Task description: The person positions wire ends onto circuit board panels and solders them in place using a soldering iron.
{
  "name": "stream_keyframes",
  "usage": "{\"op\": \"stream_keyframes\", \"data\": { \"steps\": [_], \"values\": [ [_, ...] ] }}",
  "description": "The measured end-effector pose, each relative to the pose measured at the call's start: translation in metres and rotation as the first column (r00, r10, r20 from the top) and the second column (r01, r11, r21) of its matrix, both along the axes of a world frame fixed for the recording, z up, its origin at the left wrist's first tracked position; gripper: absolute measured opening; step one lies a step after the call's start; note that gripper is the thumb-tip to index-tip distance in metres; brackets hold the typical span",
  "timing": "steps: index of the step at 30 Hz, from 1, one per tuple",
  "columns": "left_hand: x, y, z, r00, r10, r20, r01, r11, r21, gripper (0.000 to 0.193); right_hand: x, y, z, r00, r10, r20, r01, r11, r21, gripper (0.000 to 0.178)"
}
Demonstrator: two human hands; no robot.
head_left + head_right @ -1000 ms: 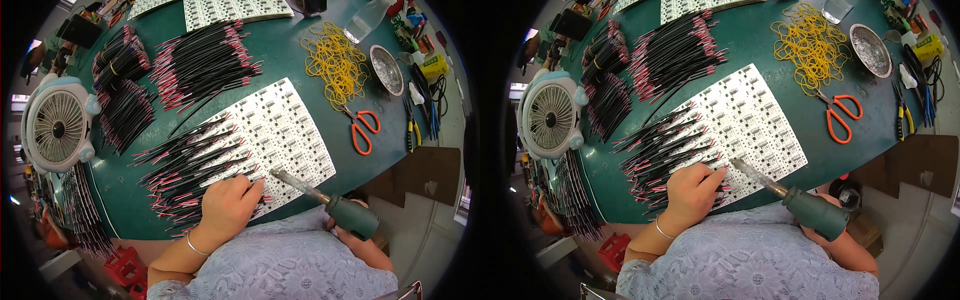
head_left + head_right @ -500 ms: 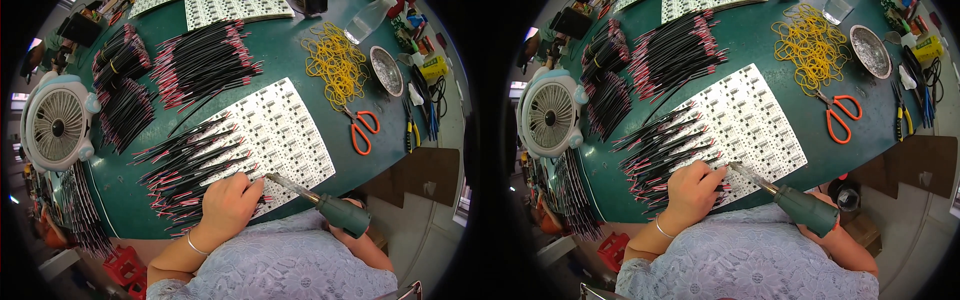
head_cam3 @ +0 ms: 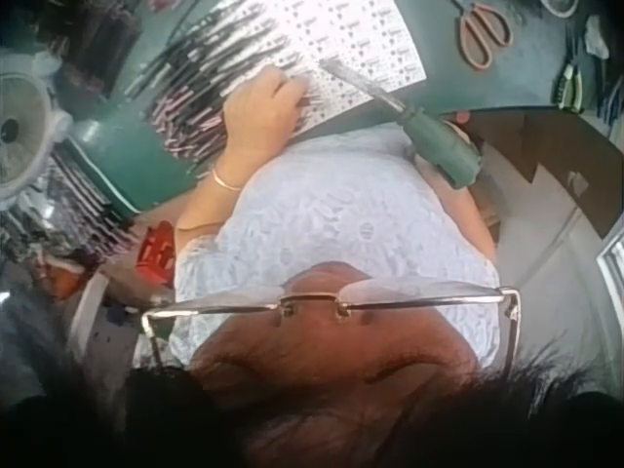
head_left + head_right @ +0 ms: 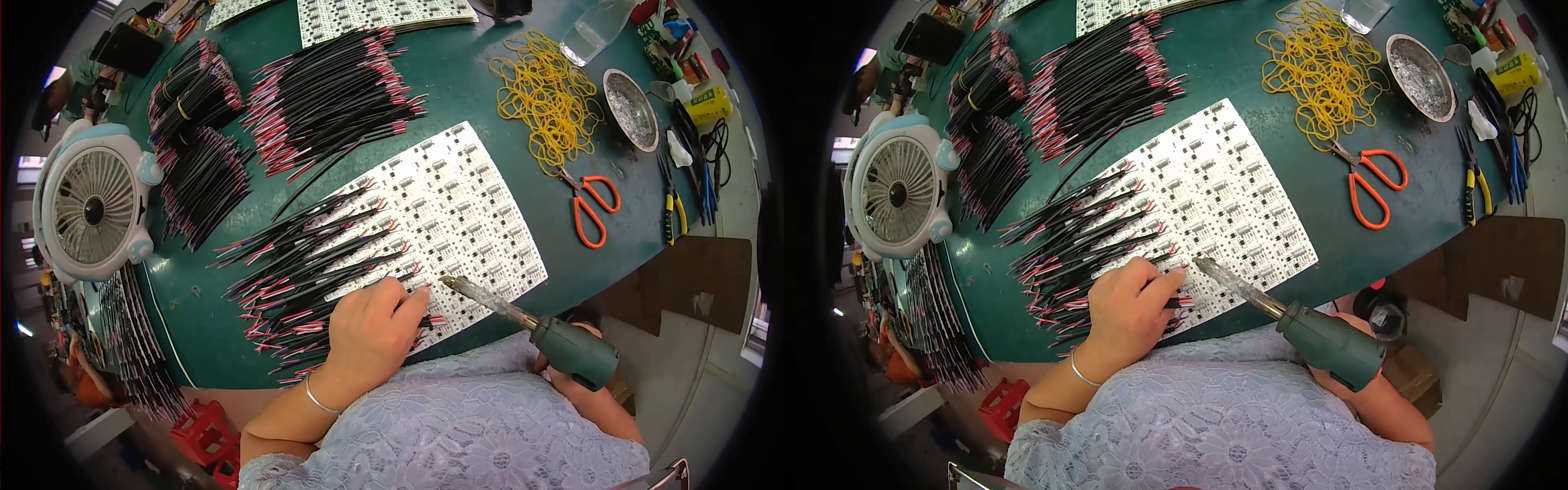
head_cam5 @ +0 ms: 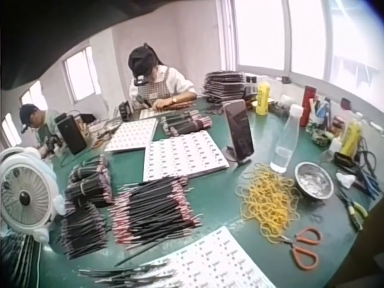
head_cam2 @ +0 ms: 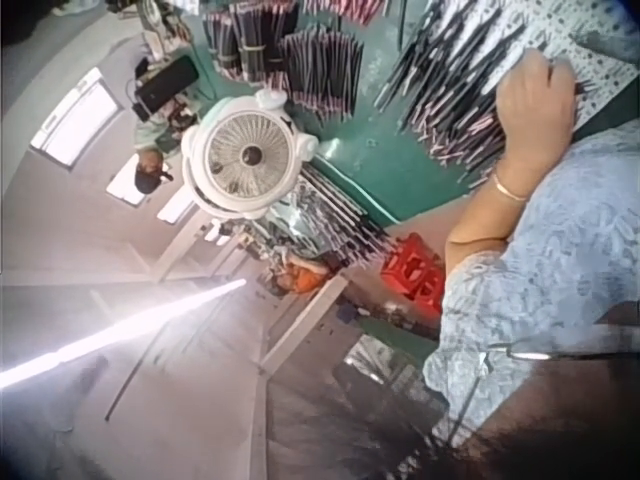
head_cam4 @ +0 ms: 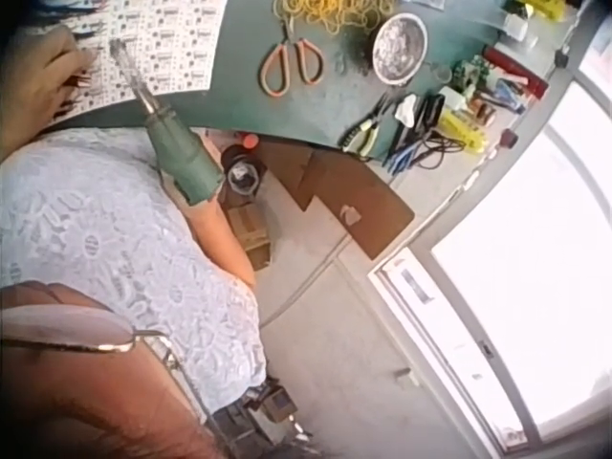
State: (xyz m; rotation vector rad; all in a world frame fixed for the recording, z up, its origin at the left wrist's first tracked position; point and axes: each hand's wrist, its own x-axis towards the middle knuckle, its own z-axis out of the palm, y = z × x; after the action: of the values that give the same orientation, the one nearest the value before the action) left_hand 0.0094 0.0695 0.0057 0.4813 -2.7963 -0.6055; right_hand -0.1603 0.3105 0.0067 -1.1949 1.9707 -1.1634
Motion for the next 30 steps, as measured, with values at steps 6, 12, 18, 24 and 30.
{"op": "stream_keyframes", "data": {
  "steps": [6,12,18,24,30],
  "values": [
    [0.001,-0.003,-0.001,0.997,-0.013,-0.077,0.018,0.998,0.061,0.040,-0.004,-0.001,0.005,0.992,0.031,0.123,-0.039,0.997,0.062,0.021],
    [-0.001,-0.003,0.000,0.998,-0.024,-0.057,0.027,0.998,0.057,0.040,-0.003,-0.006,0.006,0.983,0.067,0.170,-0.068,0.998,0.000,0.022],
    [-0.001,-0.004,0.002,0.999,-0.026,-0.047,0.029,0.998,0.064,0.040,-0.006,-0.007,0.001,0.994,0.108,0.017,-0.108,0.994,0.011,0.017],
    [-0.001,-0.004,0.002,0.999,-0.018,-0.038,0.020,0.998,0.054,0.039,-0.005,0.002,0.002,0.977,0.181,-0.114,-0.179,0.984,0.022,0.014],
    [-0.001,-0.004,0.001,0.998,-0.006,-0.059,0.010,0.998,0.070,0.037,0.002,0.008,0.004,0.938,-0.085,0.336,0.043,0.990,0.132,0.017]
  ]
}}
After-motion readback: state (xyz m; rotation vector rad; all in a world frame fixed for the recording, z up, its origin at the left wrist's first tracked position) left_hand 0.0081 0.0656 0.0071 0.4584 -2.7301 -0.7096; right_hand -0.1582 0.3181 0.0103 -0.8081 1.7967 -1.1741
